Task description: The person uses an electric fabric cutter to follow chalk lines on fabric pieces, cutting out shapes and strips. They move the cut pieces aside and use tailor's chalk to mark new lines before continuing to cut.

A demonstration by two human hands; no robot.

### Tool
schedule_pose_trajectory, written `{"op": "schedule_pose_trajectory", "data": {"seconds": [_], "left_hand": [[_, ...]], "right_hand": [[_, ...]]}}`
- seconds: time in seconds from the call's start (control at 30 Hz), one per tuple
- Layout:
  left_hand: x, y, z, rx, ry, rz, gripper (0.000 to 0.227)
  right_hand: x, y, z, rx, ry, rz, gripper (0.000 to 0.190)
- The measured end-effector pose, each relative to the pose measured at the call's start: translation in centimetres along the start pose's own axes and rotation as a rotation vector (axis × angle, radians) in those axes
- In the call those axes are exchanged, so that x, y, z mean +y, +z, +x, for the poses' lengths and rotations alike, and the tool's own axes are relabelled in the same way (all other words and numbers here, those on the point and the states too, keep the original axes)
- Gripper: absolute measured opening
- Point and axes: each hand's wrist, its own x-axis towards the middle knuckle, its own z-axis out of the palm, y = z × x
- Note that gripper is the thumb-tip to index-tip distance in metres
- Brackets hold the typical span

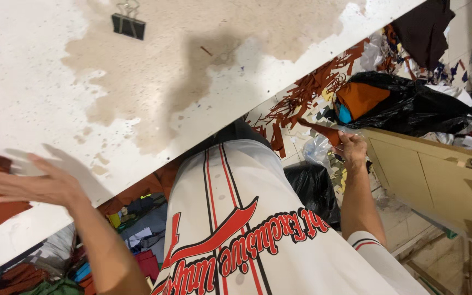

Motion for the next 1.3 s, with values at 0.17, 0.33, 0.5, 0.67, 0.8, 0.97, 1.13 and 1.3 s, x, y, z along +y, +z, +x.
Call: {"op": "schedule_pose_trajectory", "data": {"seconds": [0.17, 0.33, 0.5, 0.67, 0.8, 0.97, 1.13, 1.3], "left_hand": [[11.5, -1.3, -8.4, -0.09, 0.105, -0.18, 0.068], [25.9, -6.2, -14.1, -0.265, 0.213, -0.462, 0.071], [34.3, -7.6, -15.2, -0.402, 0.159, -0.407, 0.074], [37.4, -4.0, -14.7, -0.354, 0.068, -0.431, 0.073], [38.3, -1.4, -13.2, -0.307, -0.03, -0.45, 0.079], [39.1, 1.4, -10.3, -0.263, -0.083, -0.492, 0.085], [40.1, 5.8, -5.8, -0.144, 0.004, -0.412, 0.093], [39.9, 7.5, -2.4, -0.164, 0.075, -0.517, 0.096]], "right_hand": [[-0.3, -0.2, 3.7, -0.147, 0.046, 0.133, 0.018], [-1.9, -1.8, 9.7, -0.156, -0.037, 0.214, 0.02], [-2.9, -4.7, 13.4, -0.113, -0.126, 0.321, 0.016], [-0.7, -7.9, 12.3, -0.287, -0.197, 0.256, 0.031], [0.7, -9.0, 10.4, -0.343, 0.16, 0.102, 0.035], [0.5, -6.8, 9.1, -0.46, 0.294, -0.095, 0.042], [-1.6, -4.3, 9.7, -0.395, 0.21, -0.254, 0.041], [-2.1, -3.6, 11.6, -0.305, 0.067, -0.172, 0.041]]}}
